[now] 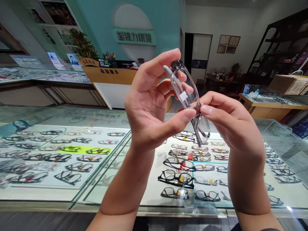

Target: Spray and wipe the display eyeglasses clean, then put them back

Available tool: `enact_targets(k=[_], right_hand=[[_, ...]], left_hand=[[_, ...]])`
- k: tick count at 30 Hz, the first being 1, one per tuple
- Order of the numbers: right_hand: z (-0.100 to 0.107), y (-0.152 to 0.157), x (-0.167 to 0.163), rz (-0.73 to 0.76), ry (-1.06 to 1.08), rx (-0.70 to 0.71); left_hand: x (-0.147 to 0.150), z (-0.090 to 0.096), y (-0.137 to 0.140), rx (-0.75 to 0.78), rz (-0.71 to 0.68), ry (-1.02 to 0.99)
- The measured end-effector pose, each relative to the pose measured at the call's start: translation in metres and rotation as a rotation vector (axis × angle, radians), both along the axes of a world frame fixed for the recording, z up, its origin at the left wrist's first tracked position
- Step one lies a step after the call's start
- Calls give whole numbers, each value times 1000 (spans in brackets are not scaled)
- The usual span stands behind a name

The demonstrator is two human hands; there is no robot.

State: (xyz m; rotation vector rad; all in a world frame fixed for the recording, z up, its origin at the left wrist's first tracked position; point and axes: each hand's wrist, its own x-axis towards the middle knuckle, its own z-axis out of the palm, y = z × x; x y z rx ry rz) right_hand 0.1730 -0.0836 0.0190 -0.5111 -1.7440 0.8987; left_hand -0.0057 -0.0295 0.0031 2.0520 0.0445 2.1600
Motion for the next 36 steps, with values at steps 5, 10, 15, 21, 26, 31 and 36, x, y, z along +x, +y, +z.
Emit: enact_targets(k=[5, 10, 15, 21, 26, 31, 36], right_hand=[[-2, -1, 0, -27, 71, -12], [-5, 3, -2, -209, 150, 119], [-8, 0, -8, -410, 185, 272], [-8, -4, -16, -580, 118, 373], [-9, -2, -17, -580, 93, 411], [-9, -1, -17, -591, 76, 428], [-9, -3, -17, -584, 35, 462]], left_hand=[[-2, 0, 1, -25, 16, 45], [4, -2, -2, -21, 197, -85], [7, -1, -19, -51, 265, -95], [9, -1, -33, -379, 203, 71], [9, -3, -30, -411, 176, 75], [8, -2, -32, -401, 212, 79], [8, -2, -30, -421, 208, 52]])
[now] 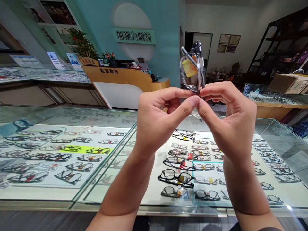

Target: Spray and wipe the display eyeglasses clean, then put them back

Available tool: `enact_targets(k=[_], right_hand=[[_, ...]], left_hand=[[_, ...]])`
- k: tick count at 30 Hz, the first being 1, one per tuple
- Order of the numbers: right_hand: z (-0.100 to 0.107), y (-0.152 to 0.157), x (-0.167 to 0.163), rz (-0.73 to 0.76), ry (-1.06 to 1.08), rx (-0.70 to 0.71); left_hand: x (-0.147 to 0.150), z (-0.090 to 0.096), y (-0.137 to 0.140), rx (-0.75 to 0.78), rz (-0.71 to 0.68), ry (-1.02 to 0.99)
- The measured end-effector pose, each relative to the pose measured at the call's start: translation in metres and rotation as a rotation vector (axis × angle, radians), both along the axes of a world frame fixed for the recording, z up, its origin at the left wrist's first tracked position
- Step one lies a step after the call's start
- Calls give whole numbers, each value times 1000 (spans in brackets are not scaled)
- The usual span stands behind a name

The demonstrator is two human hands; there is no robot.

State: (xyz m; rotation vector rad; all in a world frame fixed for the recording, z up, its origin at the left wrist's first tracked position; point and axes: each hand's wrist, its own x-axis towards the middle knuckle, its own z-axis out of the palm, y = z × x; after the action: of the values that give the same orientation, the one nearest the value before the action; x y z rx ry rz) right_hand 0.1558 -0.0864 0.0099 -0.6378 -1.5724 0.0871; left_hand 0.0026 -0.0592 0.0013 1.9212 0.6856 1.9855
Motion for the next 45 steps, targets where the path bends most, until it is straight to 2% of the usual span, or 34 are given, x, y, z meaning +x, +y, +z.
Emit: enact_targets(k=[12, 18, 22, 24, 27, 30, 33, 36, 38, 42, 45], right_hand=[[0, 1, 2, -29, -158, -73], [4, -6, 14, -61, -254, -175], [11, -15, 25, -1, -366, -188], [15, -19, 29, 20, -421, -147], [16, -24, 33, 3, -442, -77], [14, -28, 33, -10, -339, -63], [13, -33, 27, -2, -247, -107], [14, -41, 15, -87, -102, -132], [14, -45, 10, -176, -14, -146], [13, -45, 15, -33, -196, -148], [11, -42, 20, 0, -233, -119]], left_hand=[[-6, 1, 7, -12, 94, 82], [-9, 5, 4, -49, 100, 213], [-5, 2, 7, -111, 122, 325], [-3, -8, 14, -171, 105, 401], [-7, -36, 26, -318, 66, 525], [-23, -68, 35, -470, 17, 723], [-39, -90, 41, -603, -46, 995], [-43, -104, 49, -689, -49, 1236], [-40, -111, 55, -692, -16, 1315], [-31, -122, 61, -667, 59, 1387], [-28, -125, 61, -661, 102, 1420]])
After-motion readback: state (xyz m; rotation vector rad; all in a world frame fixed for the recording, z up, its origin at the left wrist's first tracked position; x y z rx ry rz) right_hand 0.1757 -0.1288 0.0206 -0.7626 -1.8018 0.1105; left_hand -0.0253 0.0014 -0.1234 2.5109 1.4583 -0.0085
